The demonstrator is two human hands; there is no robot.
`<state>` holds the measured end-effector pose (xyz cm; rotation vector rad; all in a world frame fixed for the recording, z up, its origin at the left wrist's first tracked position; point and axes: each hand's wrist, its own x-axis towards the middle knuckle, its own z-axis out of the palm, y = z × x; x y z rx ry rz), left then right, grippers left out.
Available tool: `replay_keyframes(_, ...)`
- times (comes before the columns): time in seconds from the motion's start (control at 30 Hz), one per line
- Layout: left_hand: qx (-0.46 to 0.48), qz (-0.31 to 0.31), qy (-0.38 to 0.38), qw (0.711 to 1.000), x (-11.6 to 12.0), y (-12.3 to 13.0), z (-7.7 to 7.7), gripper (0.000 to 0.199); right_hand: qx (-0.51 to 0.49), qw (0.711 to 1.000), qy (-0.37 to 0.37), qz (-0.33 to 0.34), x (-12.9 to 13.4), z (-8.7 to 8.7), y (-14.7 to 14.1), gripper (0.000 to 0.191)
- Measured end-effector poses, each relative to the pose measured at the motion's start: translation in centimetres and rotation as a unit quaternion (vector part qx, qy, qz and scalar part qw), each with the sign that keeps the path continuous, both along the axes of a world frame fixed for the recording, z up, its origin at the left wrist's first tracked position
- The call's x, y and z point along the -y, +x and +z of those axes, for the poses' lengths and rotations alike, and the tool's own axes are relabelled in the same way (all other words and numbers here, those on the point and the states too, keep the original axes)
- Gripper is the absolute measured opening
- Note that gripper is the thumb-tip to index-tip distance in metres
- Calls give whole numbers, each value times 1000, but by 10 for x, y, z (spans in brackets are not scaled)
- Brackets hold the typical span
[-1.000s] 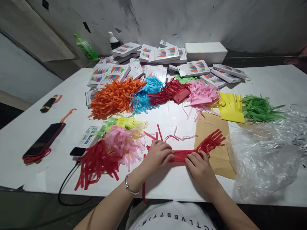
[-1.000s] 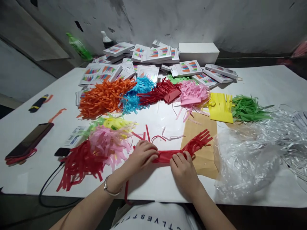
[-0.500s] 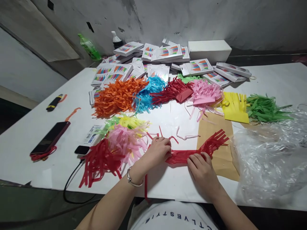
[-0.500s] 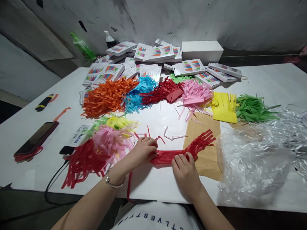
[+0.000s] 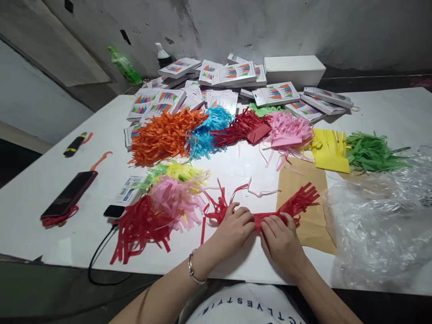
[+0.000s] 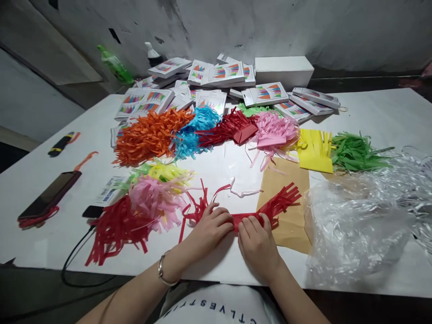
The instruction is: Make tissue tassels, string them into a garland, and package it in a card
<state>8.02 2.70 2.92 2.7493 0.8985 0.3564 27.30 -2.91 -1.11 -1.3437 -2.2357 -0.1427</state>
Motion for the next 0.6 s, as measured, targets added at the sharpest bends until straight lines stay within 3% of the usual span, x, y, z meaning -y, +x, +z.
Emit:
replay_keyframes(0.1, 15, 24, -14, 1000, 6, 1, -12, 15, 28, 999, -19, 12, 1, 0, 8, 14)
replay_keyframes(0.23, 39, 84, -30, 995, 7, -8, -14, 20, -3, 998, -58, -18, -1, 7, 15, 16)
replay_keyframes(0.37, 5, 163, -37, 986, 4, -7, -11, 23, -7, 992, -97, -82, -9, 16, 11, 24)
replay_keyframes(0.6, -65, 239, -16, 969, -4, 8, -9, 28, 83, 976, -73, -189, -22, 20, 3, 23)
